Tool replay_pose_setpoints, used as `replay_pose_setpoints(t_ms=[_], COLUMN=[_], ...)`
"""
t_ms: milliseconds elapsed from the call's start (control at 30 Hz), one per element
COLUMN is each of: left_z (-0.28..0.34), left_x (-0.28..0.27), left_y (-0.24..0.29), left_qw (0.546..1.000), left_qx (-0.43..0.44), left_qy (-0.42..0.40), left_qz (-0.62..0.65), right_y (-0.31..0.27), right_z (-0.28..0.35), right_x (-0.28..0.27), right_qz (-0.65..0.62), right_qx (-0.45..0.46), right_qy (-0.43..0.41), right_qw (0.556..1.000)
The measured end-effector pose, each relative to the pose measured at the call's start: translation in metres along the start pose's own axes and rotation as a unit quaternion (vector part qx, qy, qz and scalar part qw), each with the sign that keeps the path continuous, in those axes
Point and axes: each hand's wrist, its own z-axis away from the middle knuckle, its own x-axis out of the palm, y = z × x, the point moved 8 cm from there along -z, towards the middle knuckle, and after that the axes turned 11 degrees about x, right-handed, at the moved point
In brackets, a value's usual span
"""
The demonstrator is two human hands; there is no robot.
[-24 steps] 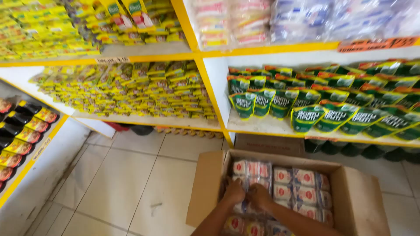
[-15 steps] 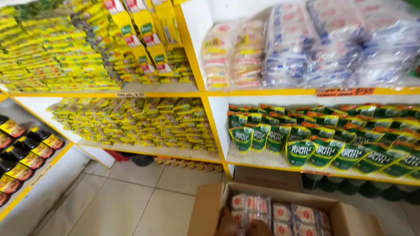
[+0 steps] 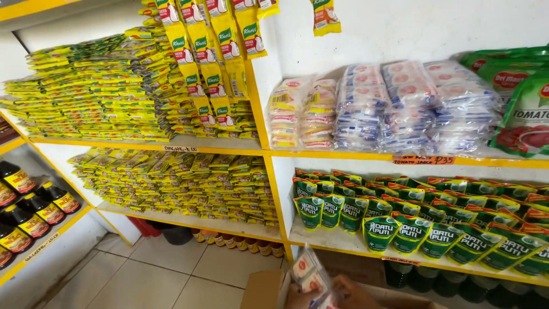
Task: Stocking and organizing small product packets on grocery store shelves from a box.
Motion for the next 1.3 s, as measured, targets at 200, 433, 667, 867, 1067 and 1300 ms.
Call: replay_pose_setpoints(t_ms=[200, 433, 667, 867, 1067, 1300], left_z=[-0.036, -0.027, -0.086, -0.161, -0.231, -0.215], left_x=[0.100, 0.232, 0.382, 0.492, 0.534, 0.523], left_y=[0.081, 0.288, 0.387, 0.438, 0.416, 0.420], left_qw=[0.979, 0.961, 0.919, 0.852, 0.789, 0.773], left_qx=[0.036, 0.213, 0.330, 0.410, 0.275, 0.315], left_qy=[0.040, -0.045, -0.214, -0.199, -0.197, -0.129], left_qz=[0.198, 0.172, 0.019, -0.257, -0.513, -0.534], right_y=[-0.177, -0.360, -0.420, -0.507, -0.540, -0.559], right_z=[0.072, 0.206, 0.293, 0.331, 0.314, 0.305], right_x=[-0.097, -0.136, -0.171, -0.208, -0.259, -0.270], right_qz=[-0.189, 0.117, 0.260, 0.308, 0.300, 0.378], right_qx=[-0.042, -0.277, -0.386, -0.358, -0.380, -0.352], right_qy=[0.048, 0.320, 0.528, 0.658, 0.625, 0.628], right_qw=[0.980, 0.898, 0.710, 0.587, 0.612, 0.583])
